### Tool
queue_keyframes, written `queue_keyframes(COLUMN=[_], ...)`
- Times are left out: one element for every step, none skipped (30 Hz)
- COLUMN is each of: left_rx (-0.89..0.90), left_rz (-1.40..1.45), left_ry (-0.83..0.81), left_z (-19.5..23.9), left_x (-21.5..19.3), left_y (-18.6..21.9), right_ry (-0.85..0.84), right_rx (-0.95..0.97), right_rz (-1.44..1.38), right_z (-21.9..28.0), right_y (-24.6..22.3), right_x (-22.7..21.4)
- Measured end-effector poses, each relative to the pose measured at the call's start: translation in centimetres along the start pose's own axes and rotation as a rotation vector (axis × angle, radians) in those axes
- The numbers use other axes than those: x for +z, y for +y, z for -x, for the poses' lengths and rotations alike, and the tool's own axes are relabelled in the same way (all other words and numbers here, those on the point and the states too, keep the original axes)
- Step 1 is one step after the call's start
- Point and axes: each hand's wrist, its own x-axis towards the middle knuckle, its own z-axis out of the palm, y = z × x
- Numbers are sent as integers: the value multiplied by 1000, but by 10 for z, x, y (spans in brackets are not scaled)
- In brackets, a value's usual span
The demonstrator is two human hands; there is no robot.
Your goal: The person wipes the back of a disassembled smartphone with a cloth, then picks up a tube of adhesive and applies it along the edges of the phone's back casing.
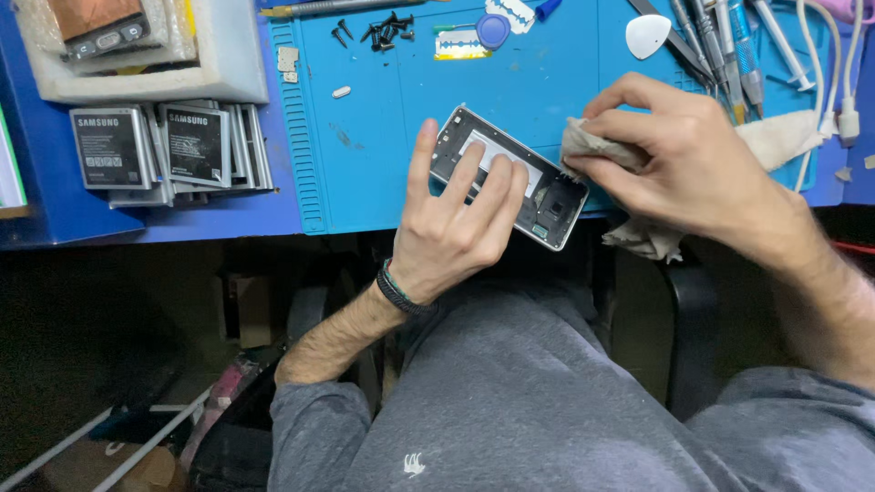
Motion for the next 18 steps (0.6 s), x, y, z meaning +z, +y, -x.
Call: queue_keyframes(left_rx=[0,0,0,0,5,10,8,19,28,27,57,86,86,106,124,122,121,121], left_rz=[0,14,27,27,38,50,50,45,39,39,37,34,34,36,36,34,41,47], left_ry=[0,-17,-36,-37,-38,-39,-39,-38,-37,-38,-71,-103,-101,-119,-137,-135,-127,-119], left_z=[0,0,0,2,3,4,6,8,11,15,18,22,23,25,27,27,27,26], left_x=[0,-1,-2,-1,1,3,4,5,7,7,9,10,10,10,10,10,10,10], left_y=[0,0,0,0,0,0,0,-1,-1,-2,-3,-4,-5,-6,-7,-8,-8,-8], right_ry=[-1,-35,-69,-69,-108,-147,-148,-171,-194,-196,-222,-248,-247,-267,-288,-290,-330,-369], right_rx=[0,-8,-16,-15,11,37,36,64,92,91,97,103,103,118,132,128,141,154], right_rz=[1,-6,-14,-15,22,59,59,92,125,124,158,192,194,210,226,228,321,414], right_z=[-4,-8,-11,-12,-13,-15,-14,-14,-14,-14,-14,-14,-15,-16,-18,-19,-20,-22], right_y=[-1,-1,-2,-1,0,1,2,3,4,5,5,6,6,5,4,0,-4,-9], right_x=[1,3,4,6,7,9,9,10,11,11,11,10,10,10,10,10,8,7])
